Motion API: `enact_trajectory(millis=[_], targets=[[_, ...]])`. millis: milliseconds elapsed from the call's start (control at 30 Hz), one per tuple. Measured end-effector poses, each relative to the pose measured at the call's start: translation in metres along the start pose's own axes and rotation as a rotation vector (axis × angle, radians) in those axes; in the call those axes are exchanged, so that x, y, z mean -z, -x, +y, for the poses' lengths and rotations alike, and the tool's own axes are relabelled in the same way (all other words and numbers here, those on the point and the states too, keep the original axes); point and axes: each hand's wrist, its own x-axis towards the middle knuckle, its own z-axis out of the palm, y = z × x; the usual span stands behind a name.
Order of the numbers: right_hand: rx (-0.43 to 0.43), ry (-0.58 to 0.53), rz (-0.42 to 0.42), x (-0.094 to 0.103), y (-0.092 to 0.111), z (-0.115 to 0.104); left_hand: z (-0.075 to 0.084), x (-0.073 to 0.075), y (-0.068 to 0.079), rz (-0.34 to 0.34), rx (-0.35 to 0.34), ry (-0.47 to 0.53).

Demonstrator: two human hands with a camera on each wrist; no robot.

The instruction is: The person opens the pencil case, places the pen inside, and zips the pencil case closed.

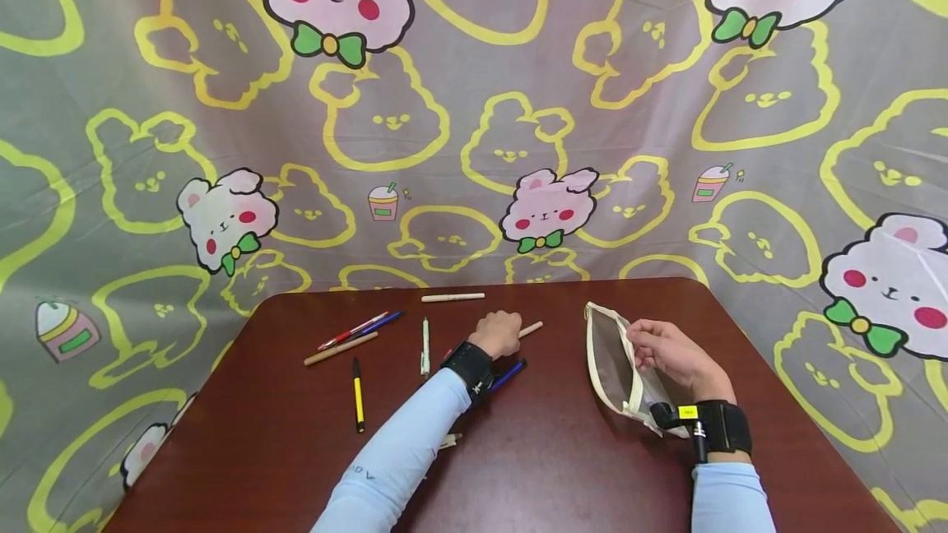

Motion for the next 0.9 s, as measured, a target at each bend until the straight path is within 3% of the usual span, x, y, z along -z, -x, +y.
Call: enact_trajectory(millis=[267, 500, 600, 800, 900], targets=[[0.006, 0.003, -0.014, 0.001, -0.001, -0.001, -0.006, 0.006, 0.000, -0.027, -0.001, 0.056], [0.031, -0.022, -0.052, 0.001, -0.002, 0.002, -0.014, 0.014, 0.003, -0.064, 0.011, 0.235], [0.020, -0.006, -0.021, 0.000, -0.003, 0.002, -0.017, 0.015, 0.001, -0.100, 0.030, 0.410], [0.003, 0.014, 0.016, -0.002, -0.003, 0.000, -0.015, 0.010, -0.001, -0.154, 0.077, 0.942], [0.013, 0.016, 0.000, -0.001, -0.003, 0.000, -0.011, 0.006, -0.001, -0.174, 0.078, 1.132]])
